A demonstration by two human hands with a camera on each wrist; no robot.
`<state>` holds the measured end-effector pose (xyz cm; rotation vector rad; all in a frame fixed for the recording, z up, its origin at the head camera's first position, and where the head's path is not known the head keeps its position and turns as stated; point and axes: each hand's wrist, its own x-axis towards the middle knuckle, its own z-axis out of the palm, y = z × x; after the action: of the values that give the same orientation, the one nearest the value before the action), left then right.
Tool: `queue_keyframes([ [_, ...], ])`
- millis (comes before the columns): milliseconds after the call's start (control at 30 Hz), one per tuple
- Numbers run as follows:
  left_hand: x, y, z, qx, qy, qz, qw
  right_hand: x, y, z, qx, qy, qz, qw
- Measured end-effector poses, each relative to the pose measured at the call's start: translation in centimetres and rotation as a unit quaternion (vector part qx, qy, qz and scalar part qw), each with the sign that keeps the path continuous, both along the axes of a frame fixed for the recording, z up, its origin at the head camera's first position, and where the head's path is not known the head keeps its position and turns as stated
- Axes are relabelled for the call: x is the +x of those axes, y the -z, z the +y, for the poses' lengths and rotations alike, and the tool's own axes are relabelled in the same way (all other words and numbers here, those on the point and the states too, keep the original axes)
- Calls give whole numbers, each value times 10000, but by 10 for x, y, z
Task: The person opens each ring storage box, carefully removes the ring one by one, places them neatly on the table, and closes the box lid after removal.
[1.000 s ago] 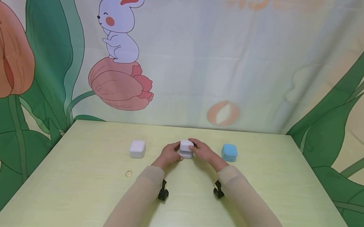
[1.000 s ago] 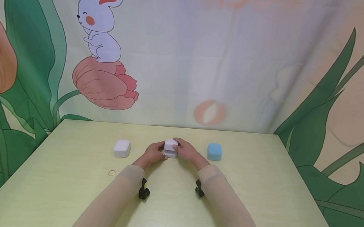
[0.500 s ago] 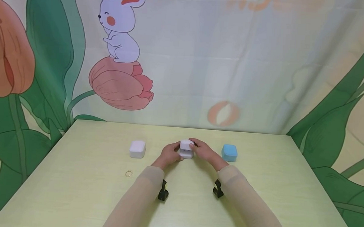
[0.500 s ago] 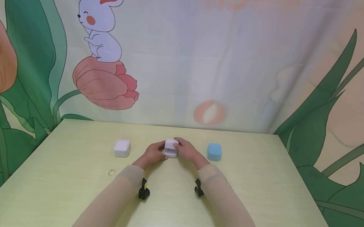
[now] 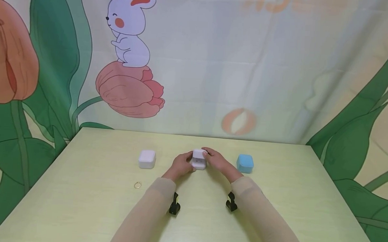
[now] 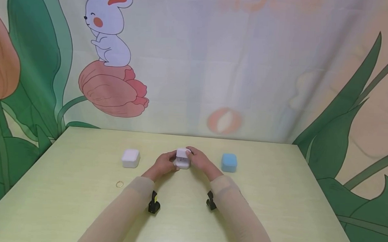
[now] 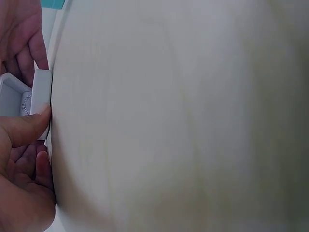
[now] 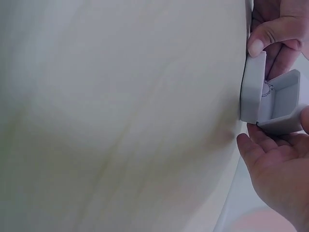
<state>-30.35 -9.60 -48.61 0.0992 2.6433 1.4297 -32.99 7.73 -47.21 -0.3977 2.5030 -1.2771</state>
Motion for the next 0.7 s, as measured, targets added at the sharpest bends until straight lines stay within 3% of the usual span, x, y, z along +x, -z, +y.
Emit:
queue_keyframes([
  [700,0,2,1,123,-87,-62,9999,-1,-3,-3,48,57,33,10000],
])
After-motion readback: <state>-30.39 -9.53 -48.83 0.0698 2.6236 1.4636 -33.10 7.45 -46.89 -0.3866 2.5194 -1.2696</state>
